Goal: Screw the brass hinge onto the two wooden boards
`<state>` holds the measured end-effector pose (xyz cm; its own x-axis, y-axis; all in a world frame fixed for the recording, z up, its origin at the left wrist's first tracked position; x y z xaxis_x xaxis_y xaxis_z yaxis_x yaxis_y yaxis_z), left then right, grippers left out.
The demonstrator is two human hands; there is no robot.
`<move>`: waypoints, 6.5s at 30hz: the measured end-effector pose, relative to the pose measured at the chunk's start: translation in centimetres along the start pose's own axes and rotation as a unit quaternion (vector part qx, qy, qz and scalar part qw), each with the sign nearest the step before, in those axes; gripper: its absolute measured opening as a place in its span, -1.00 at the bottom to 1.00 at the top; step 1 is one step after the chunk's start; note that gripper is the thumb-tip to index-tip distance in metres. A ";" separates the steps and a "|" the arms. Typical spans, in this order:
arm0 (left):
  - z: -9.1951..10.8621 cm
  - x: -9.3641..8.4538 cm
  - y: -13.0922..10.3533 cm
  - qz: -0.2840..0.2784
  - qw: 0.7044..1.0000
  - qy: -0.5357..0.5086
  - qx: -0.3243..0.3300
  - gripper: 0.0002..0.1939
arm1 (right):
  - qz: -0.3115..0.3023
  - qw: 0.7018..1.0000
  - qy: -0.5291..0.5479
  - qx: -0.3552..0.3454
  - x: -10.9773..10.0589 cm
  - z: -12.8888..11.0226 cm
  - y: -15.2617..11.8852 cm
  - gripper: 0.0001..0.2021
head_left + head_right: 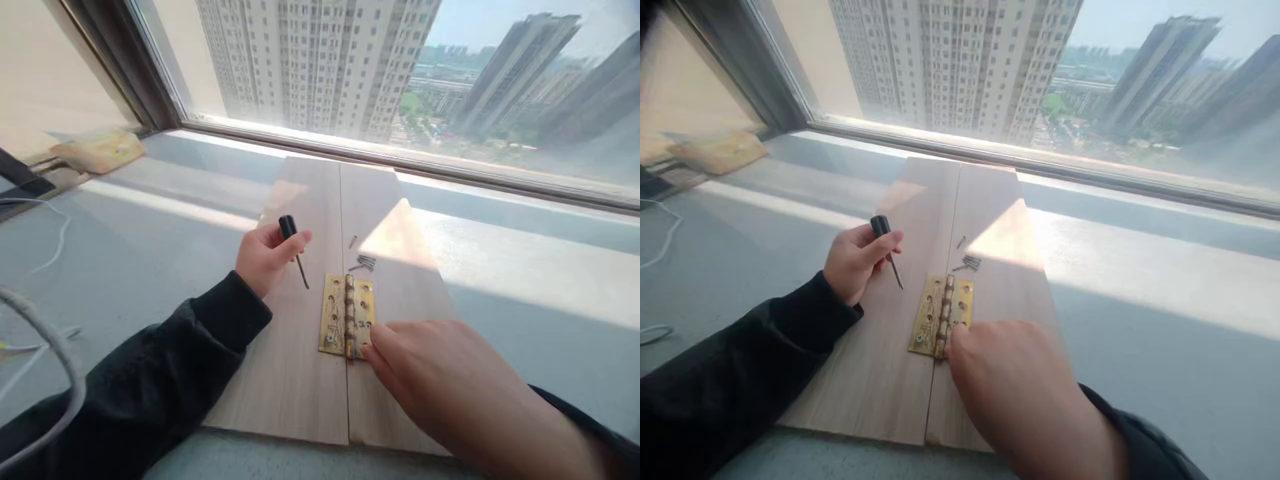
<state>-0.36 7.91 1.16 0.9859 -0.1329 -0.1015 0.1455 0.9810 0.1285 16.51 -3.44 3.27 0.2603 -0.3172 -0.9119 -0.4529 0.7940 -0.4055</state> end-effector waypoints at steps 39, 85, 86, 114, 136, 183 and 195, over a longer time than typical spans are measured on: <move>0.2 1.3 -0.4 -0.077 0.995 0.055 0.011 -0.59 | 0.314 0.895 0.317 0.022 -0.4 9.7 3.3 -0.89; 0.6 1.4 -0.5 -0.073 0.994 0.079 0.026 -0.62 | 0.209 0.955 0.209 -0.007 0.2 7.4 4.5 -0.64; 0.7 1.5 -0.5 -0.074 0.994 0.081 0.026 -0.63 | 0.213 0.953 0.215 -0.009 0.2 7.4 4.4 -0.64; 6.9 6.5 -4.4 -0.396 0.896 0.153 0.131 -0.97 | 0.305 0.887 0.345 0.028 -0.2 9.9 3.2 -0.69; 8.0 6.7 -5.4 -0.331 0.870 0.242 0.274 -0.66 | 0.357 0.876 0.323 -0.022 -1.4 8.8 2.5 -0.78; 6.4 6.8 -7.0 -0.351 0.901 0.016 0.256 -0.77 | 0.158 0.972 0.130 -0.115 -9.1 -2.0 -1.3 -0.77; 6.3 5.2 -7.4 -0.181 0.942 0.088 0.269 -0.78 | 0.289 0.957 -0.007 -0.030 -9.6 -3.4 -2.7 -0.70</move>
<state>4.25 -0.98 5.87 0.8411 -0.3736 -0.3911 0.5377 0.6550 0.5309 12.35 -4.31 12.92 -0.0376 0.1729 -0.9842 -0.5726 0.8034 0.1631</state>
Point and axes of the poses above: each hand's wrist, its own y-axis towards the middle knuckle, its own x-axis out of the palm, z = x × y, the point moved 8 cm from there along y, towards the middle knuckle, and after that the axes turned 11 degrees about -z, right-handed, at the moved point
